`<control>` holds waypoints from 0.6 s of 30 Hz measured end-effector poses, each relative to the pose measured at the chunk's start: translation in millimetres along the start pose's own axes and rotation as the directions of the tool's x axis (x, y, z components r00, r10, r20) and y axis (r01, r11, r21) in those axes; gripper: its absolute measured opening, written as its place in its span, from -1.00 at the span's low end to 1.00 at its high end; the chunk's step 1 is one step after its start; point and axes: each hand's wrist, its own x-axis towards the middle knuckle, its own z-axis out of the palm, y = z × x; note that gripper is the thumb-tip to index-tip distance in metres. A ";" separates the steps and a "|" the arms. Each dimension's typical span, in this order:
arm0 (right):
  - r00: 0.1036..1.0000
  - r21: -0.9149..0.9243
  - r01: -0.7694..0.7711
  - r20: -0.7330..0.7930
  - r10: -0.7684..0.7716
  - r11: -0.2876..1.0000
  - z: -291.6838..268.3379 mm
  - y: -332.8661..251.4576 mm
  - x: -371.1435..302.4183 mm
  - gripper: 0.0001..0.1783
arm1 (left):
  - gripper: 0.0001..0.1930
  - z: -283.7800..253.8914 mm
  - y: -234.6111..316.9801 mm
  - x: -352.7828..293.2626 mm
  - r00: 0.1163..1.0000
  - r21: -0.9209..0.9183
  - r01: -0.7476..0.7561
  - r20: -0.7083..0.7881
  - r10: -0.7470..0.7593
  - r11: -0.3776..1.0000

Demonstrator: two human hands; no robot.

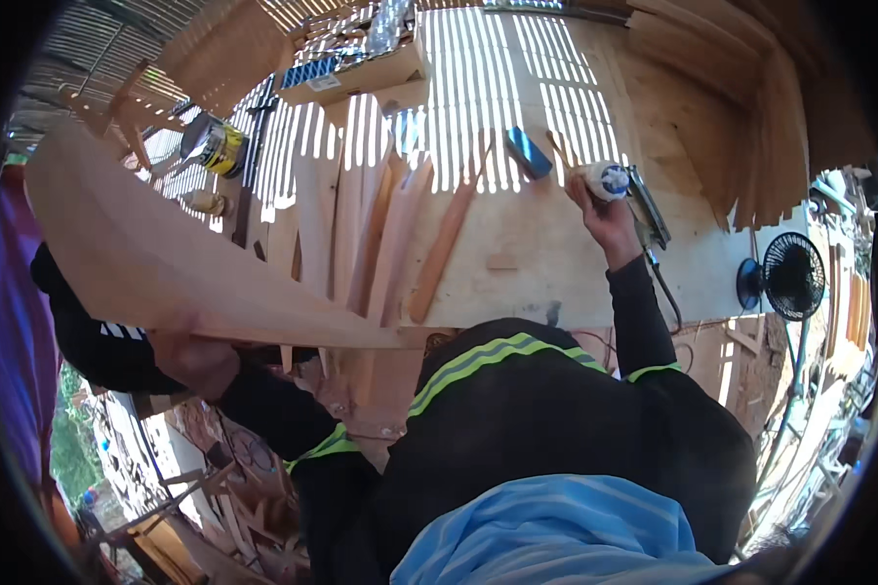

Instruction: Applying wood glue to furniture components and fastening them together with a pneumatic nail gun.

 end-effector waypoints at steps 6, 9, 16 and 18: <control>0.973 0.053 0.228 -0.054 -0.225 0.972 79.5 -62.8 63.4 -0.64 | -0.78 -55.2 -11.7 -18.6 0.958 -0.299 0.222 -0.112 -0.265 0.928; 0.666 -0.824 0.189 0.507 -0.548 -0.534 70.5 -79.4 99.2 -0.59 | -0.82 -62.9 -5.2 -31.9 0.991 0.052 0.003 -0.131 0.004 0.999; 0.666 -0.699 -0.189 0.426 -0.613 -0.690 45.4 -122.3 139.6 -0.37 | -0.81 -35.3 29.2 -25.6 0.909 -0.353 0.266 -0.219 -0.356 0.897; 0.650 -0.699 -0.138 0.471 -0.597 -0.702 41.2 -124.2 141.1 -0.31 | -0.74 -23.3 36.1 -19.5 0.934 -0.271 0.254 -0.179 -0.308 0.928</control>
